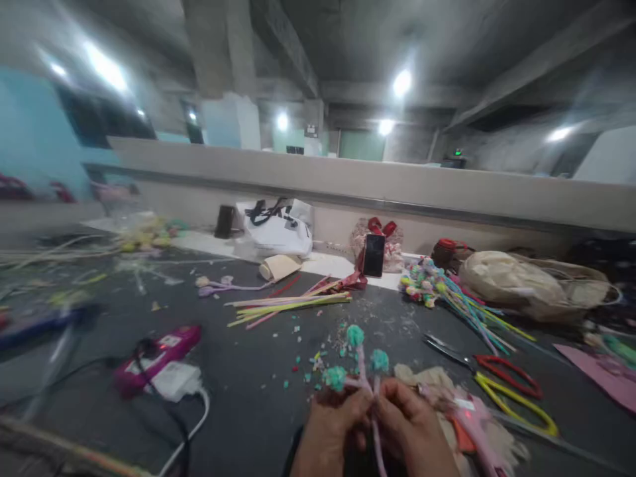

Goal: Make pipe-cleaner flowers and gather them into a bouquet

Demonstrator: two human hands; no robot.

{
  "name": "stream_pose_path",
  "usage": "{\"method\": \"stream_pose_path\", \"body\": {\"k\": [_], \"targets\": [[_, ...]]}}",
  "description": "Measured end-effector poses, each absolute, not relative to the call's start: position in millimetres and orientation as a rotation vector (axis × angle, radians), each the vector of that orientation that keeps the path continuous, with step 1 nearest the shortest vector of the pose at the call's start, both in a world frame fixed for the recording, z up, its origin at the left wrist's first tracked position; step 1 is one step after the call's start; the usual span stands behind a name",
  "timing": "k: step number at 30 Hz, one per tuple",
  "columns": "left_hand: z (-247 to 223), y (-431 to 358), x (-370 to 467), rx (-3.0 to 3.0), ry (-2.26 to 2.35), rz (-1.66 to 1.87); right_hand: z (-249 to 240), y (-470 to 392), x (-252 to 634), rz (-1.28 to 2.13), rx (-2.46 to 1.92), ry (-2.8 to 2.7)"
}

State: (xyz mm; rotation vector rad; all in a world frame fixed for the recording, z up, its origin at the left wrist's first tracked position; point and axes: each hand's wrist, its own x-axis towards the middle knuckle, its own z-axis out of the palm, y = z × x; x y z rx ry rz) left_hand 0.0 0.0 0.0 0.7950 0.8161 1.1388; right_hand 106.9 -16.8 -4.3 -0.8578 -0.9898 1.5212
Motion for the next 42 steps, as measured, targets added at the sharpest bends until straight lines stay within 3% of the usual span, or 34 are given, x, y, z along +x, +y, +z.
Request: {"method": "stream_pose_path", "body": {"k": [12,24,42], "targets": [[-23.3,9.2,4.6,0.88,0.878,1.102,-3.0,-17.0,108.9,1.387,-1.146,-0.937],[1.9,7.0,-0.6,0.776,0.808,1.097,-7.4,-15.0,109.8,1.379,-1.049,-0.855],[-6.2,9.3,2.3,0.754,0.88,1.106,-2.2,-18.1,105.1,1.245,-1.175,-1.106]]}}
